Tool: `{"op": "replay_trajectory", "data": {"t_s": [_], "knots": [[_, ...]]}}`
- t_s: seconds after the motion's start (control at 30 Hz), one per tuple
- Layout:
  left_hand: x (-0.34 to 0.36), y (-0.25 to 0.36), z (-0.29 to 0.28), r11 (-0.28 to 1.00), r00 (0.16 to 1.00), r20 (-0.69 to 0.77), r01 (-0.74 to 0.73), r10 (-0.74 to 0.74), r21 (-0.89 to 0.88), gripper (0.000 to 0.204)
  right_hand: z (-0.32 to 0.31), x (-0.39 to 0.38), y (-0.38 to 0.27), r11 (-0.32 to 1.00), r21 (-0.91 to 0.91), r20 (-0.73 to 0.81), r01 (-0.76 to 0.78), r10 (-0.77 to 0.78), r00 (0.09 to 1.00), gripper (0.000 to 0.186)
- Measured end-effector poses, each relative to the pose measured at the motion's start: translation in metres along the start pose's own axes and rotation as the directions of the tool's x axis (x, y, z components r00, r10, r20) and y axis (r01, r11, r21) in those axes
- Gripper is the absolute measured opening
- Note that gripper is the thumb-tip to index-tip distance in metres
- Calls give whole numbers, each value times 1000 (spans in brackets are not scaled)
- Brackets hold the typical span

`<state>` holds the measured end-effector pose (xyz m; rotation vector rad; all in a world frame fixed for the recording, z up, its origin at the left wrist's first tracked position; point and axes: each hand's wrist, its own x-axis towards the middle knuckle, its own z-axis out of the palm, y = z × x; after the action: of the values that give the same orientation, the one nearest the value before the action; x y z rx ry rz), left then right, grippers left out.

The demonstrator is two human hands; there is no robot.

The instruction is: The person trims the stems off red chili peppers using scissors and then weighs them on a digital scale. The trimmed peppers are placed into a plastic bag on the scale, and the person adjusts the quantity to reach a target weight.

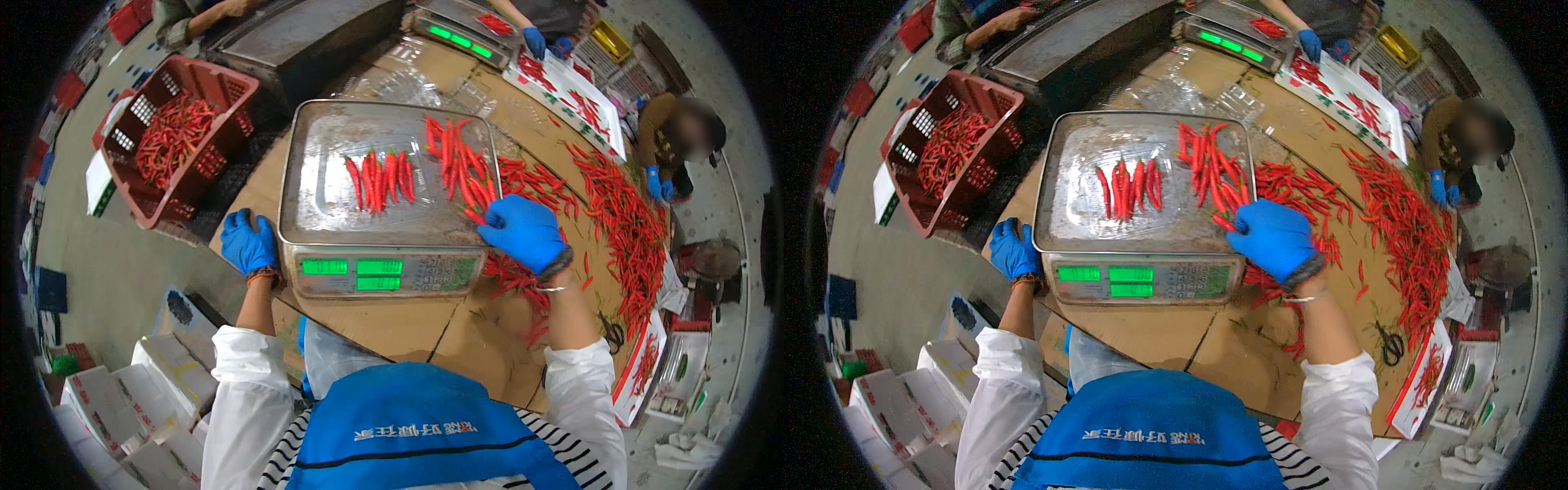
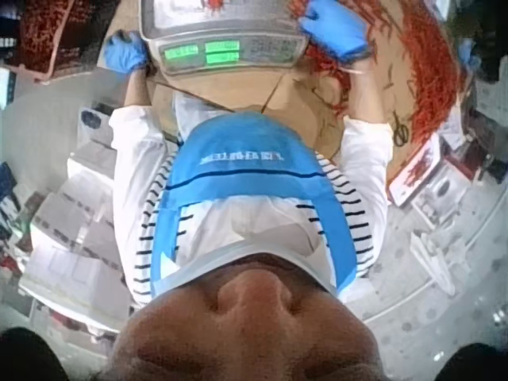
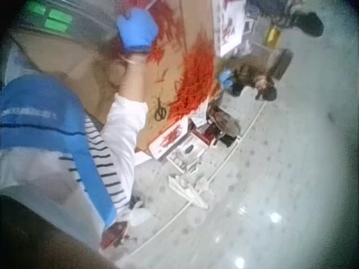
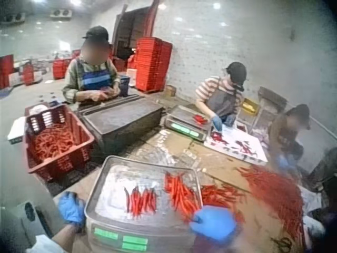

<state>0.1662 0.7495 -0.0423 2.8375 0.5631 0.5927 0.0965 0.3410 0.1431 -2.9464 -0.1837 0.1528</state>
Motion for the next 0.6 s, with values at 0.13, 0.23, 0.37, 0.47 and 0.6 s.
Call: {"op": "replay_trajectory", "data": {"t_s": [0.13,0.23,0.37,0.47,0.6], "knots": [[1,4,-3,999,999,34,32,-33,5,35,-20,16,-33,937,349,82,-20,-9,997,25],[1,1,0,999,999,13,32,-32,-11,34,-2,45,-75,906,407,-44,118,-109,993,34],[2,1,1,1000,1000,-11,24,-24,-9,35,26,80,-123,953,195,-175,234,-201,964,31],[1,4,-1,1000,1000,-4,23,-23,-13,35,48,97,-144,951,108,-259,291,-255,932,25],[2,3,-4,1000,1000,7,19,-19,-6,35,54,98,-146,967,43,-253,251,-233,939,26]]}}
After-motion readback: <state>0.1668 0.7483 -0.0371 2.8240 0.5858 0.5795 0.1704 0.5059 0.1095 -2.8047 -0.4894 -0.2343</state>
